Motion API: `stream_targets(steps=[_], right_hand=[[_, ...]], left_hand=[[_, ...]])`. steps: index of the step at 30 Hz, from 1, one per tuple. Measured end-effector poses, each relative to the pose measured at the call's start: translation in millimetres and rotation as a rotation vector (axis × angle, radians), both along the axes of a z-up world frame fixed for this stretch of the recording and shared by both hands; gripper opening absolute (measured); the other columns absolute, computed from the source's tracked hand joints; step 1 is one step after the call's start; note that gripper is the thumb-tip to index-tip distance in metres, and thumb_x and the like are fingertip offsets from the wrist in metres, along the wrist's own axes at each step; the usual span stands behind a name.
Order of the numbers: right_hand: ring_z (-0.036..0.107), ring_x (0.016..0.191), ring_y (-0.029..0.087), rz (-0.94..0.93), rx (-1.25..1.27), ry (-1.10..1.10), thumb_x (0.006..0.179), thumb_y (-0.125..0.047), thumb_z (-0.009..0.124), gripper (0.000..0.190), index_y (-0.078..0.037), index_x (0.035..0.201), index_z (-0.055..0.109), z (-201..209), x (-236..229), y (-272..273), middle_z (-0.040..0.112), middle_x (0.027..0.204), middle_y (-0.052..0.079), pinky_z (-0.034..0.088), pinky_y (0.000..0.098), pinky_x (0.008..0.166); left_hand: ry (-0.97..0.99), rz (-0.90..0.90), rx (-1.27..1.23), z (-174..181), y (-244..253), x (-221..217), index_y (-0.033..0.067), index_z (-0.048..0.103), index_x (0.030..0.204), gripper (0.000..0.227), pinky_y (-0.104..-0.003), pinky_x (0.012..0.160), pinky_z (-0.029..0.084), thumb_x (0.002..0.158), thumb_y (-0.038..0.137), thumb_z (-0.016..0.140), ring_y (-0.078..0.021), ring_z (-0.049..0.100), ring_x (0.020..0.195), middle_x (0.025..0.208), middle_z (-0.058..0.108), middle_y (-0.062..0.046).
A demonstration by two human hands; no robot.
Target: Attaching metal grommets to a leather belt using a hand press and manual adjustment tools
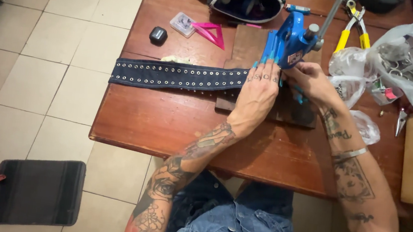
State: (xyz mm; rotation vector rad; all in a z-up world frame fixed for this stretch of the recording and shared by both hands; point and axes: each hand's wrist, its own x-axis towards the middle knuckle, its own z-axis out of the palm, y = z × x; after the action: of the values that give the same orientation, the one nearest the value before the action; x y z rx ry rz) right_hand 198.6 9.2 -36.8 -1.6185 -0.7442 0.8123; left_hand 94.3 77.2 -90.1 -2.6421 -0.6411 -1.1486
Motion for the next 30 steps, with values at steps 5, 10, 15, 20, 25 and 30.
stream_targets(steps=[5,10,15,20,25,30], right_hand=[[0.047,0.030,0.012,-0.011,0.001,0.028,0.083,-0.020,0.061,0.022,-0.006,0.068,0.054,-12.1,4.0,1.3,0.041,0.047,0.003,0.034,0.0237,0.025],[0.052,0.034,0.017,-0.055,0.065,-0.028,0.084,-0.015,0.062,0.018,-0.003,0.074,0.054,-3.3,-6.1,0.4,0.046,0.052,0.008,0.039,0.0268,0.028],[0.049,0.056,0.013,-0.122,0.197,-0.237,0.080,-0.008,0.066,0.023,-0.003,0.092,0.046,-26.7,1.2,-2.6,0.043,0.066,0.006,0.038,0.0200,0.049],[0.051,0.062,0.009,-0.198,0.300,-0.215,0.083,-0.008,0.064,0.038,-0.005,0.109,0.037,-40.8,0.6,2.1,0.041,0.087,0.005,0.042,0.0165,0.044],[0.053,0.075,0.018,-0.199,0.303,-0.317,0.082,-0.010,0.065,0.039,0.001,0.112,0.042,-37.6,-1.6,0.4,0.043,0.102,0.014,0.046,0.0277,0.060],[0.046,0.105,0.030,-0.153,0.306,-0.570,0.083,-0.009,0.063,0.009,-0.004,0.083,0.056,-44.5,1.7,-2.0,0.040,0.113,0.015,0.034,0.0407,0.092]], left_hand=[[-0.007,0.015,-0.026,-2.7,-3.5,-3.3,-0.0001,0.048,0.113,0.034,-0.036,0.089,0.043,0.081,0.007,0.041,-0.0252,0.055,0.101,0.112,0.054,-0.016],[0.019,-0.027,-0.017,-5.1,0.0,-5.1,0.0008,0.043,0.120,0.038,-0.035,0.090,0.043,0.083,0.007,0.040,-0.0257,0.054,0.106,0.118,0.050,-0.016],[0.019,-0.071,-0.083,-10.3,0.8,-4.2,0.0018,0.040,0.123,0.039,-0.035,0.091,0.042,0.085,0.007,0.039,-0.0262,0.052,0.110,0.124,0.047,-0.016],[0.070,-0.117,-0.147,-10.9,4.4,-6.5,0.0053,0.035,0.128,0.040,-0.035,0.095,0.041,0.087,0.006,0.037,-0.0254,0.049,0.115,0.130,0.042,-0.014],[0.059,-0.221,-0.289,-12.1,11.5,-10.1,0.0096,0.033,0.130,0.038,-0.035,0.099,0.038,0.092,0.009,0.032,-0.0237,0.045,0.120,0.132,0.041,-0.009],[0.037,-0.261,-0.360,-12.9,11.2,-10.4,0.0083,0.033,0.130,0.037,-0.036,0.097,0.038,0.094,0.011,0.030,-0.0254,0.046,0.118,0.129,0.044,-0.011]])
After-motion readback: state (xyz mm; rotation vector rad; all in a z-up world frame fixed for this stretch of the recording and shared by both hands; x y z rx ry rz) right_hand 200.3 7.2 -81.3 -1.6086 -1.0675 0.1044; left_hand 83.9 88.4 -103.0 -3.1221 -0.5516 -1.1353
